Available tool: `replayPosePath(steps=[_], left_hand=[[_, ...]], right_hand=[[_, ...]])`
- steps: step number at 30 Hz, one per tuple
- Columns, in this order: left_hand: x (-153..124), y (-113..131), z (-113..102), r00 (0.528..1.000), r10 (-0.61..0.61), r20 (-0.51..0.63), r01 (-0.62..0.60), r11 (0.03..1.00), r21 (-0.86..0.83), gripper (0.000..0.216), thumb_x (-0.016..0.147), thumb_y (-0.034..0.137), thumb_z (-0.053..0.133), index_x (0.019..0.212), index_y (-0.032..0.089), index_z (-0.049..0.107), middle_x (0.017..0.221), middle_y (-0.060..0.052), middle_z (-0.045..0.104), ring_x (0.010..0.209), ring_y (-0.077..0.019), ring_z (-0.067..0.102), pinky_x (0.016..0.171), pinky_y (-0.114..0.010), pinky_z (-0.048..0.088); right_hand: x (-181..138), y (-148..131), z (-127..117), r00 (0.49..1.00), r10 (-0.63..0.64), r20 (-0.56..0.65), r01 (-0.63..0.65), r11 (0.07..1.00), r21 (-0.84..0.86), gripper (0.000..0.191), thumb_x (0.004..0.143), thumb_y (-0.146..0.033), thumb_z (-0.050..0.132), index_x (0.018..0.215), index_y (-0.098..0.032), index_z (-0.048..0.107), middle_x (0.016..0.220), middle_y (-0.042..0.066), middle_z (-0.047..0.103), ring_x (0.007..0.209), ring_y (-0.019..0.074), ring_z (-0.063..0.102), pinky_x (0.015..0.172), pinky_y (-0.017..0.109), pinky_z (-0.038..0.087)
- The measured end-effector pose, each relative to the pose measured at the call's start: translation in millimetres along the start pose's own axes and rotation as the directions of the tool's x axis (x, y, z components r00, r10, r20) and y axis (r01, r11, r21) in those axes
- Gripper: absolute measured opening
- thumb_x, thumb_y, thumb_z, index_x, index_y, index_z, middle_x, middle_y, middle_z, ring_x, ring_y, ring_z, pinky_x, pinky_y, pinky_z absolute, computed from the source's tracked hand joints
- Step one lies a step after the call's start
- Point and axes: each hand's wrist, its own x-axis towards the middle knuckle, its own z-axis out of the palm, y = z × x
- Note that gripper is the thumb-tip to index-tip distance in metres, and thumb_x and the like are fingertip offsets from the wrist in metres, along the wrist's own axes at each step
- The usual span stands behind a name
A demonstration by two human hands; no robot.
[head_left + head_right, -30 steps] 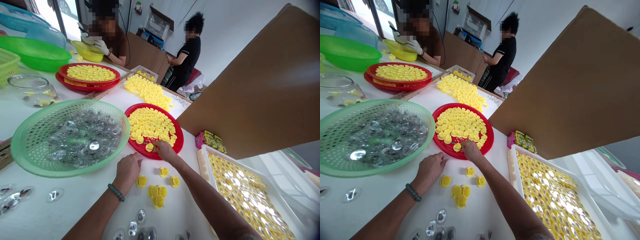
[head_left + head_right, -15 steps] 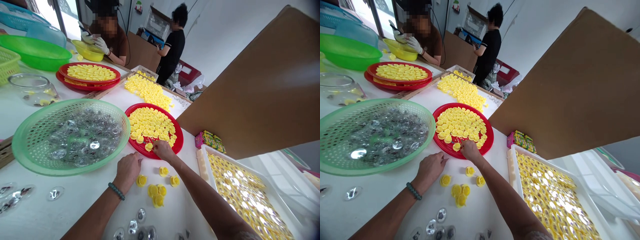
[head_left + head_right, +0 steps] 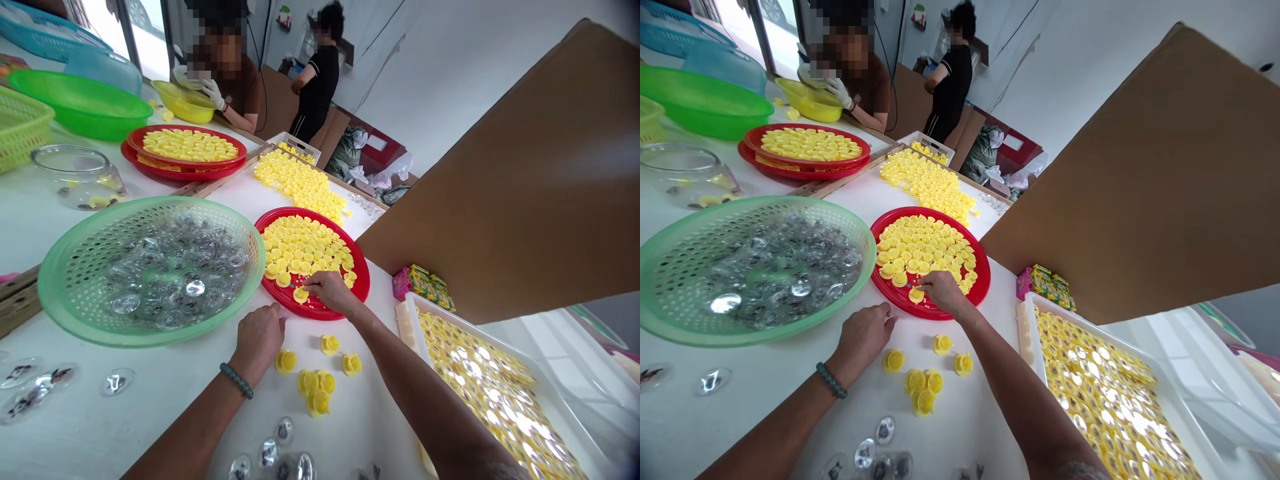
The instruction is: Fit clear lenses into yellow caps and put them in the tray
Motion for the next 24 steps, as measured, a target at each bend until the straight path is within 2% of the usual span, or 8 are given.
replayPosePath(steps=[5, 7, 11, 16, 18, 21, 24], left_hand=[[-1, 0, 0, 1.000, 0.013, -0.014, -0.013, 1.000, -0.010, 0.010, 0.085, 0.023, 0.054, 0.089, 0.016, 0.059, 0.076, -0.006, 0.063, 0.070, -0.0250, 0.060, 0.055, -0.031, 0.041], [-1, 0, 0, 1.000, 0.018, -0.025, -0.018, 1.000, -0.010, 0.009, 0.085, 0.023, 0.055, 0.088, 0.016, 0.059, 0.077, -0.006, 0.063, 0.071, -0.0253, 0.060, 0.055, -0.031, 0.041], [-1, -1, 1, 1.000, 0.015, -0.027, -0.016, 1.000, -0.015, 0.009, 0.085, 0.024, 0.056, 0.087, 0.016, 0.059, 0.076, -0.006, 0.063, 0.070, -0.0254, 0.061, 0.055, -0.031, 0.041], [0, -1, 0, 0.999, 0.016, -0.028, -0.016, 1.000, -0.016, 0.010, 0.086, 0.025, 0.054, 0.088, 0.016, 0.059, 0.077, -0.006, 0.063, 0.070, -0.0252, 0.060, 0.055, -0.031, 0.041], [0, -1, 0, 1.000, 0.019, -0.016, -0.019, 1.000, -0.010, 0.010, 0.086, 0.024, 0.054, 0.088, 0.016, 0.059, 0.077, -0.006, 0.063, 0.071, -0.0253, 0.061, 0.055, -0.031, 0.042], [1, -1, 0, 1.000, 0.024, -0.008, -0.024, 1.000, -0.004, 0.010, 0.086, 0.025, 0.053, 0.087, 0.016, 0.059, 0.076, -0.006, 0.063, 0.071, -0.0254, 0.061, 0.055, -0.032, 0.042], [1, -1, 0, 1.000, 0.010, -0.009, -0.010, 1.000, -0.002, 0.011, 0.086, 0.027, 0.053, 0.085, 0.017, 0.059, 0.074, -0.005, 0.063, 0.069, -0.0255, 0.061, 0.055, -0.032, 0.042]], right_hand=[[-1, 6, 5, 0.998, 0.049, -0.039, -0.048, 0.998, 0.039, 0.019, 0.081, -0.011, 0.054, 0.088, -0.016, 0.071, 0.082, 0.003, 0.070, 0.070, 0.0138, 0.064, 0.063, 0.020, 0.049], [-2, 5, 6, 0.998, -0.011, -0.062, 0.009, 1.000, -0.030, 0.020, 0.081, -0.009, 0.054, 0.088, -0.017, 0.071, 0.085, 0.003, 0.070, 0.074, 0.0143, 0.064, 0.067, 0.021, 0.049], [-5, 0, 7, 0.993, -0.113, -0.029, 0.107, 0.984, -0.142, 0.023, 0.079, -0.005, 0.053, 0.086, -0.019, 0.071, 0.088, 0.002, 0.070, 0.080, 0.0147, 0.064, 0.073, 0.022, 0.047], [-14, 2, 0, 0.986, -0.062, -0.156, 0.044, 0.992, -0.114, 0.022, 0.083, -0.011, 0.052, 0.095, -0.019, 0.069, 0.092, 0.003, 0.070, 0.083, 0.0147, 0.064, 0.075, 0.023, 0.047], [-17, 3, 0, 0.990, -0.101, -0.102, 0.086, 0.987, -0.139, 0.024, 0.080, -0.016, 0.059, 0.103, -0.018, 0.066, 0.098, 0.005, 0.068, 0.089, 0.0171, 0.062, 0.079, 0.025, 0.047], [-18, 4, 8, 0.989, -0.147, 0.010, 0.146, 0.974, -0.174, 0.044, 0.073, -0.014, 0.067, 0.117, -0.018, 0.060, 0.111, 0.008, 0.062, 0.102, 0.0202, 0.057, 0.086, 0.029, 0.045], [-15, 4, 17, 0.990, -0.140, 0.030, 0.143, 0.971, -0.189, 0.041, 0.073, -0.010, 0.064, 0.113, -0.018, 0.062, 0.109, 0.009, 0.061, 0.100, 0.0192, 0.056, 0.085, 0.029, 0.045]])
